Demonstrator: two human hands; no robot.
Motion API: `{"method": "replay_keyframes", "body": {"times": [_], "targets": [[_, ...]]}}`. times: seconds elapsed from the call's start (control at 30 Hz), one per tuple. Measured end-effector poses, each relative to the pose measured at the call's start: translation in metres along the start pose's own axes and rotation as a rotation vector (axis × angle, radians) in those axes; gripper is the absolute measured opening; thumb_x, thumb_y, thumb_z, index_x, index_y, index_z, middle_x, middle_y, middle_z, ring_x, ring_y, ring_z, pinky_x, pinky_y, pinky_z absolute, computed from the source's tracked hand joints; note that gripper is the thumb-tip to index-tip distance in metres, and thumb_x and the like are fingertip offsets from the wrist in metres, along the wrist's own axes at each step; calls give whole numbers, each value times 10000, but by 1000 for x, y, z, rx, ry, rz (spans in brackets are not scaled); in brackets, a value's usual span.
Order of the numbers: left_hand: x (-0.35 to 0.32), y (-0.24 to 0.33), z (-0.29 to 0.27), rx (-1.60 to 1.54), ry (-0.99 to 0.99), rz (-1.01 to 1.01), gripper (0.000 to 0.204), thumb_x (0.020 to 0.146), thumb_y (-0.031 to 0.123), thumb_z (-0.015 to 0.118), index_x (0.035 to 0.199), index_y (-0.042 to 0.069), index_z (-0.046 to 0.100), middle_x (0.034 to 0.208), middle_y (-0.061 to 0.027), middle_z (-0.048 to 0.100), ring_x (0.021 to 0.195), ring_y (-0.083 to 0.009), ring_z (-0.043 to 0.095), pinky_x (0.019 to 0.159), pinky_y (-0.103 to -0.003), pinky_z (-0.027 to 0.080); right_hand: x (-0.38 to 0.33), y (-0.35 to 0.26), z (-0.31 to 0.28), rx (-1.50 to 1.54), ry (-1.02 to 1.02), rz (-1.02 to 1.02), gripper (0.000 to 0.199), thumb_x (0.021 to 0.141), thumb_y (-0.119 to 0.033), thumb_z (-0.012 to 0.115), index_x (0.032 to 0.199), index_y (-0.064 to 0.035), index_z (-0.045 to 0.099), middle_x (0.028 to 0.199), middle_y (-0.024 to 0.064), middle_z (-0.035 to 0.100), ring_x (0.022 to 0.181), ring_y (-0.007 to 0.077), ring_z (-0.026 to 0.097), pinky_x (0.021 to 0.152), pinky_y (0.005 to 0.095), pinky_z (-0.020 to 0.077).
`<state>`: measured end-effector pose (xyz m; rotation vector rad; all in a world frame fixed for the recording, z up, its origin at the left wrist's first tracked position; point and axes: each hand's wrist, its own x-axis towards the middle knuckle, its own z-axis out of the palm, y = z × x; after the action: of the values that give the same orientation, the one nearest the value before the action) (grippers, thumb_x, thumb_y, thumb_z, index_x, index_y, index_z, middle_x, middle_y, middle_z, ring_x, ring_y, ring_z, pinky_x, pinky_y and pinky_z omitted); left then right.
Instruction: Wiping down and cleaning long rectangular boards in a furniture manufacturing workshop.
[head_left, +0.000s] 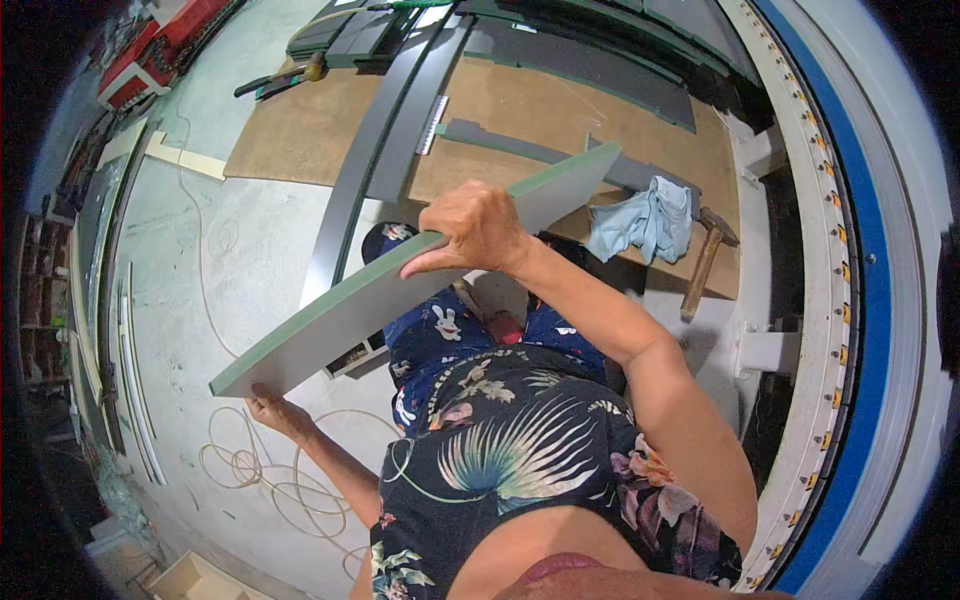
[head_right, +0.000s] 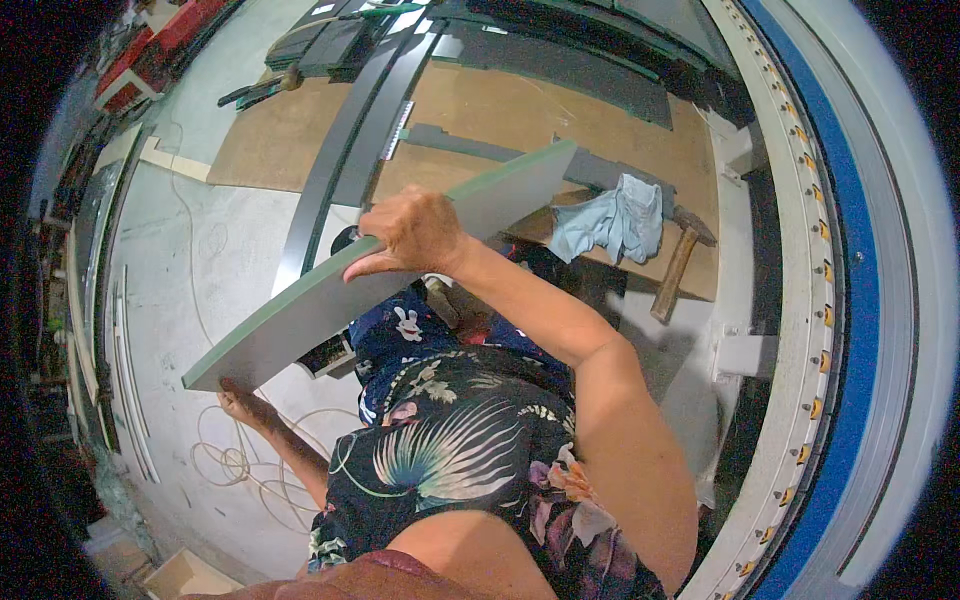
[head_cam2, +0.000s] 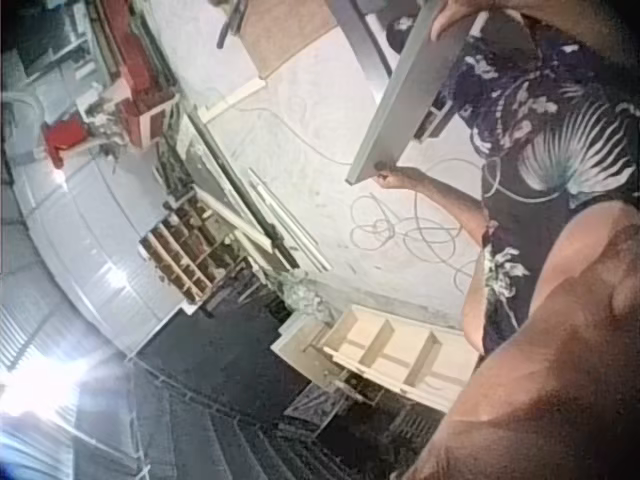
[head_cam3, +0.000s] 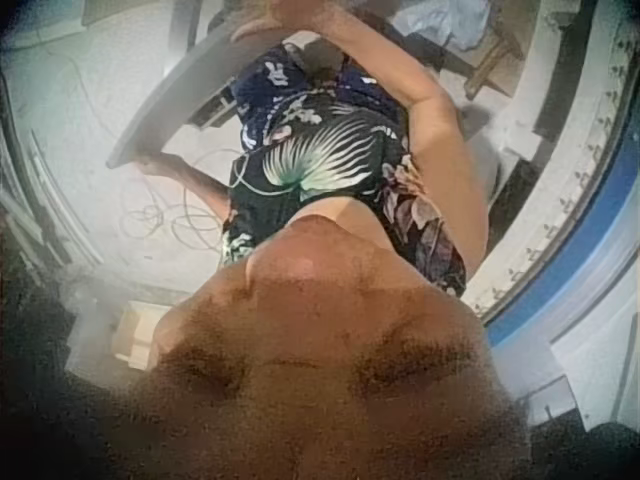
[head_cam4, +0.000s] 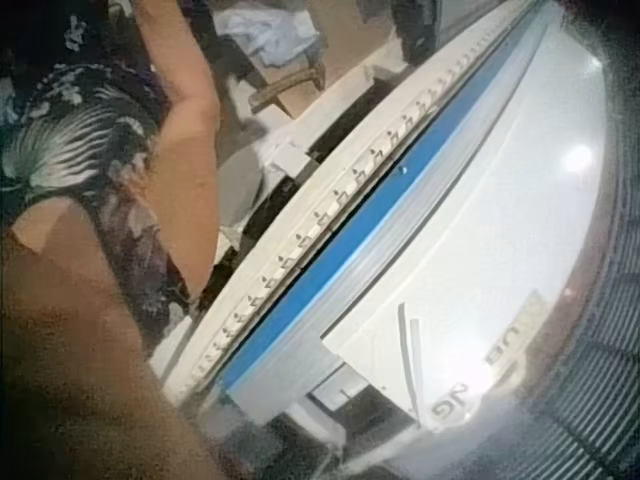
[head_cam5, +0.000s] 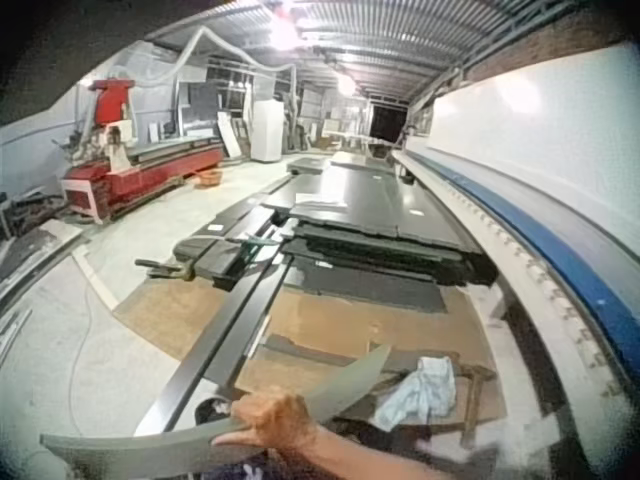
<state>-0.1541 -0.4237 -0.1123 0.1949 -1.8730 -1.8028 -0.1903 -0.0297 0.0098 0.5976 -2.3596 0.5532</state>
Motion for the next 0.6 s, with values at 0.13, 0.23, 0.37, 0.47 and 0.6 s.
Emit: {"method": "replay_keyframes", "body": {"times": [0.13,0.23,0.37,0.47,0.6], "targets": [[-4,1,15,-42,145,-20,428,897,394,536,985,-24,552,886,-59,548,785,-163,499,704,-303,416,-2,11,-24,70,109,36,414,648,-522,714,684,-121,616,671,17,599,671,201,588,632,317,441],[-14,4,17,-105,177,-86,398,900,347,521,1022,-30,562,943,-86,570,841,-185,527,736,-316,432,-24,42,-72,44,332,276,345,714,-346,721,911,-81,620,1034,78,607,999,272,549,891,371,406],[-18,-11,-7,-108,216,-157,415,885,315,507,1102,-36,550,1029,-121,579,935,-226,551,798,-347,444,-119,105,-114,-572,250,909,786,630,-367,778,1291,-130,425,1368,227,320,1212,406,375,981,472,340],[-13,-2,4,-137,199,-164,431,876,343,522,1097,-26,544,1023,-113,576,921,-221,549,784,-351,446,-211,140,-113,-745,-27,1241,1071,551,-442,813,1408,-173,231,1434,278,134,1254,490,281,1008,532,292],[0,-2,-2,-39,175,-95,449,898,339,496,1149,-31,533,1111,-160,560,985,-267,545,841,-404,451,-209,131,-105,-639,-195,1408,1172,503,-498,822,1431,-202,169,1450,291,45,1264,521,240,1022,552,260]]}}
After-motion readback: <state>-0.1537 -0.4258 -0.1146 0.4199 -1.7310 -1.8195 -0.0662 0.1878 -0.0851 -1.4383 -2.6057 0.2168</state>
